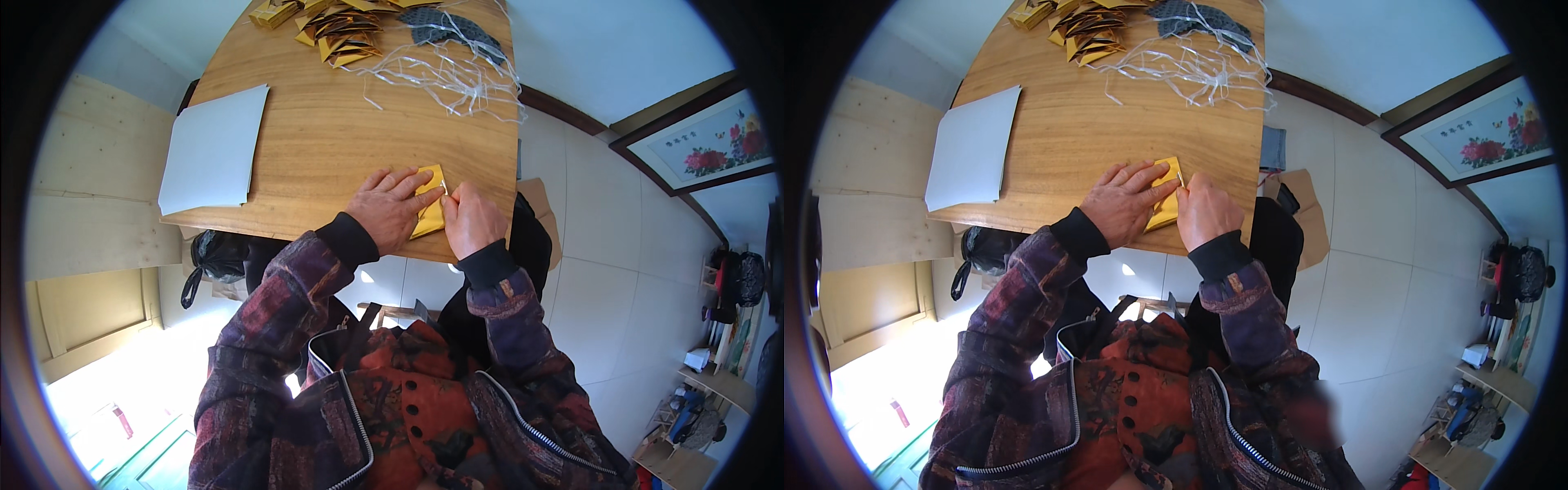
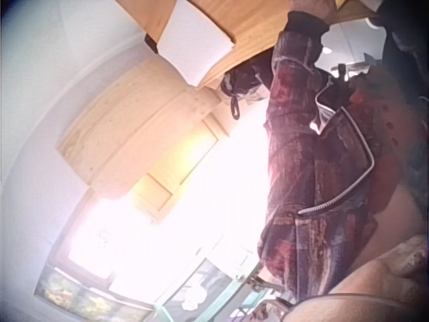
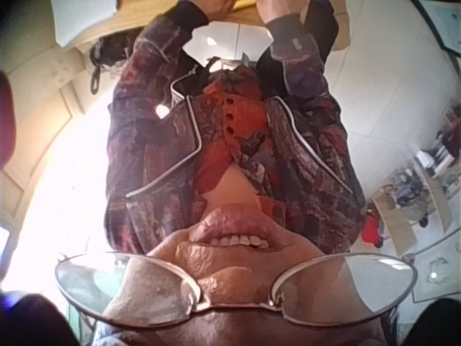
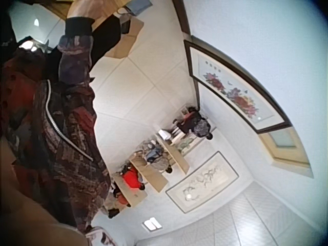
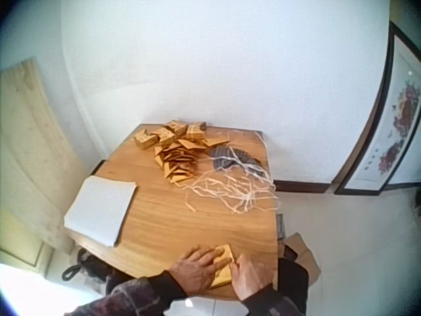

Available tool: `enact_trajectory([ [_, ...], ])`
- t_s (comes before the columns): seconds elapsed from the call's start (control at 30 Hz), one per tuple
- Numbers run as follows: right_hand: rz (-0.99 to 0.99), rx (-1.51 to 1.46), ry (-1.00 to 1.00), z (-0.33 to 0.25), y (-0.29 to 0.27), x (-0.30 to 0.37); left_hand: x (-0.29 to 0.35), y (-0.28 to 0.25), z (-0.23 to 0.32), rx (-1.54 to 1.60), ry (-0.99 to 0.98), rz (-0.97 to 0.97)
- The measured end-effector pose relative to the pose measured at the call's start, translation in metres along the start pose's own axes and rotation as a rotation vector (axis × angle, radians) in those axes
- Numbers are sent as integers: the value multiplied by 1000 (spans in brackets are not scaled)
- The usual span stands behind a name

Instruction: The person folds a sheet of gold-colored paper by hand on a low wooden table, pressing creases and shaping it into a triangular packet. They repeat the folding process on a second sheet, creating similar finished units.

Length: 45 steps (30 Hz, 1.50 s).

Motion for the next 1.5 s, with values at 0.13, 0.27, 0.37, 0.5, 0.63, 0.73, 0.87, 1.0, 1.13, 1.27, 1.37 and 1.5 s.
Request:
enact_trajectory([
  [0.13, 75, -70, -44, 2, 0, 4, 0, 1, 0, 1, -17, -28],
  [0.27, 148, -323, -48, 9, -3, 13, 1, 2, -2, 43, -12, -12],
  [0.37, 134, -292, -72, 9, -3, 15, 0, 4, -1, 19, -10, -4],
  [0.5, 168, -120, -133, 2, 0, 19, 0, 4, -2, 17, -4, -10],
  [0.63, 218, -93, -180, 3, 3, 23, 0, 4, -1, 8, -8, -13],
  [0.73, 241, -341, -166, 11, 3, 28, 0, 5, -2, 29, -9, -11],
  [0.87, 133, -614, -105, 25, 2, 22, -1, 7, -2, 46, -26, -34],
  [1.0, -72, -904, 73, 28, -2, 9, -2, 8, -4, 27, -4, -7],
  [1.13, -222, -972, 85, 27, -13, 3, -2, 10, -5, 35, 0, -10],
  [1.27, -256, -687, -27, 26, -13, -1, -1, 10, -4, 16, -1, -14],
  [1.37, -142, -336, -196, 21, -11, 0, -1, 9, -4, 22, -12, -39],
  [1.5, -75, -330, -133, 15, -10, 11, -1, 8, -4, 38, -6, -32],
])
Point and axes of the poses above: each hand's wrist, its own x-axis away from the middle knuckle, its own y-axis out of the palm, z = x × y, the point moved 2 cm from there along -x, towards the middle knuckle, and after that the axes turned 13 degrees about -y, right-handed, at the moved point
